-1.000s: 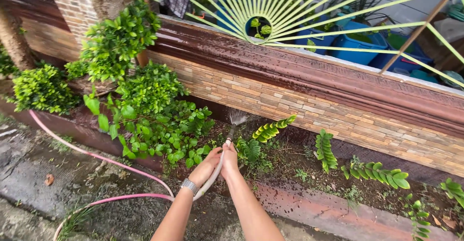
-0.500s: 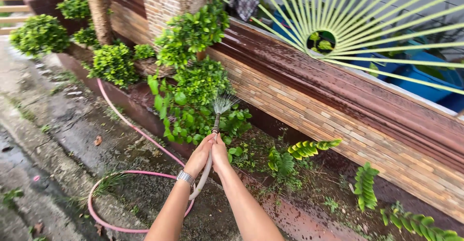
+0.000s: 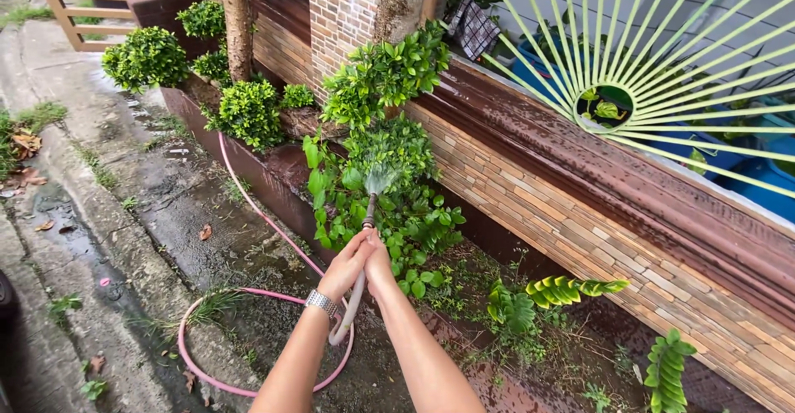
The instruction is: Watering various potted plants and garden beds along the house exterior using a garden hose.
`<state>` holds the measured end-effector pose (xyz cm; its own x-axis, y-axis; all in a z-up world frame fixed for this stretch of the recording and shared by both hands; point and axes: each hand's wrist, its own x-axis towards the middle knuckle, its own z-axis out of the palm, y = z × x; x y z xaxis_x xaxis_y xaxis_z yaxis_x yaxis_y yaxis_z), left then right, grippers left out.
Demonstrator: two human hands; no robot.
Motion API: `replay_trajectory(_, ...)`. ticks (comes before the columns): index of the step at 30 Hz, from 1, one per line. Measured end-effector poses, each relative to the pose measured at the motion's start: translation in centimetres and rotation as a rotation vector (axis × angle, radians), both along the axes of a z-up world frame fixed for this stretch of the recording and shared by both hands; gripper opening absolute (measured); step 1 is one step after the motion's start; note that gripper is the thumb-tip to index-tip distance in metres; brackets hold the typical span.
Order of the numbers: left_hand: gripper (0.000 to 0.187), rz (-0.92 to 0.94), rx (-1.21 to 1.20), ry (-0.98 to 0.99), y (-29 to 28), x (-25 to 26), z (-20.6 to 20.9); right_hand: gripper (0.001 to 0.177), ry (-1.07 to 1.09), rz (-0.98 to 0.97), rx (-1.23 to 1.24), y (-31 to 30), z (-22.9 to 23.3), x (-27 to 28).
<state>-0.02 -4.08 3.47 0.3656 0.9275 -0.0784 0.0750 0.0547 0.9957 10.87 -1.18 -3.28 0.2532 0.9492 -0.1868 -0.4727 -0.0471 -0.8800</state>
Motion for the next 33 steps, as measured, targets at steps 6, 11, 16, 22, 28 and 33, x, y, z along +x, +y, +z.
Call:
replay_trajectory(6,0.054,-0.02,0.048,-0.016,1.9,-0.2,-0.5,0.045,-0.089,0.013,-0.013,1.2,0.4,0.0)
replay_trajectory(11,0.051,-0.038,0.025,0.051,1.7,0.1,2.0,0.038,-0.205,-0.013,-0.053,1.2,1.1,0.4)
replay_trajectory(16,0.05,-0.057,-0.021,0.15,1.8,0.9,2.7,0.039,-0.266,-0.02,-0.108,-0.1,2.7,1.0)
replay_trajectory(22,0.048,-0.067,-0.075,0.113,2.2,2.5,1.7,0.034,-0.369,0.011,-0.138,-1.9,3.8,2.2)
replay_trajectory(28,0.05,-0.083,-0.09,0.108,1.1,3.5,2.4,0.035,-0.344,0.087,-0.185,-4.1,5.6,2.8)
replay_trajectory(33,0.05,-0.055,-0.06,0.113,1.1,4.1,1.5,0.034,-0.337,0.08,-0.242,-4.9,6.7,2.9)
